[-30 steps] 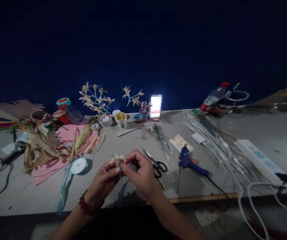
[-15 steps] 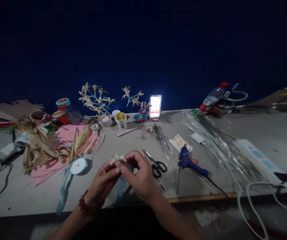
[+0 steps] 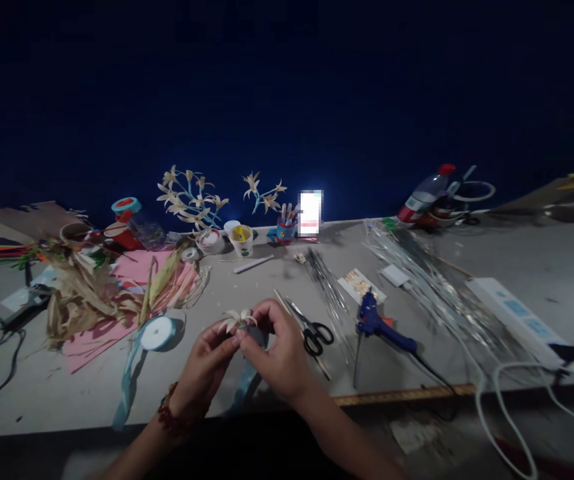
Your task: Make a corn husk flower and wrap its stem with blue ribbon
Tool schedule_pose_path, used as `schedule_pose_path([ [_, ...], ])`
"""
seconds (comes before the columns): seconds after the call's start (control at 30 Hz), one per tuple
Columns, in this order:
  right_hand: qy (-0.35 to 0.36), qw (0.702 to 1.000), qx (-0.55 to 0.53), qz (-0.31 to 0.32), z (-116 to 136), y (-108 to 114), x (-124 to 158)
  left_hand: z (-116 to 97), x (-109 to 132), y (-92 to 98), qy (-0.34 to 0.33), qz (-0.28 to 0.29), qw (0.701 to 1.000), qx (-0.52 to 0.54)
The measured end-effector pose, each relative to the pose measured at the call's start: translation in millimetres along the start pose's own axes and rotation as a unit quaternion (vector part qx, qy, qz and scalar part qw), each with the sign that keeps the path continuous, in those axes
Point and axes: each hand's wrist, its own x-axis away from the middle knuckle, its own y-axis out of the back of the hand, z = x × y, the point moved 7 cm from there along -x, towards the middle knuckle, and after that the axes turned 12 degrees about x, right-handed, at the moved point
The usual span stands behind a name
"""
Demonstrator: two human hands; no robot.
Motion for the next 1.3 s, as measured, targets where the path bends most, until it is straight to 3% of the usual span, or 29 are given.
schedule_pose_path([
  [0.33, 0.003, 1.0, -0.021, 0.008, -1.5, -1.2, 0.9, -5.0, 3.0, -4.4, -0.039, 0.059, 0.996, -0.06],
  [0.63, 0.039, 0.998, -0.045, -0.014, 0.2, 9.7, 3.7, -2.3, 1.9, 2.1, -0.018, 0.007, 1.0, -0.003],
  [0.8, 0.043, 0.999, -0.027, -0.002, -3.7, 4.8, 4.7, -1.2, 1.6, 0.6, -0.015, 0.012, 1.0, -0.015],
  [1.1, 0.046, 0.997, 0.018, -0.057, 3.9, 10.8, 2.9, -12.4, 3.7, -7.2, -0.068, 0.036, 0.988, -0.135],
  [1.3, 0.059, 0.995, 0.057, -0.059, 16.3, 13.4, 0.5, -24.4, 6.0, -16.0, -0.13, 0.046, 0.958, -0.25],
])
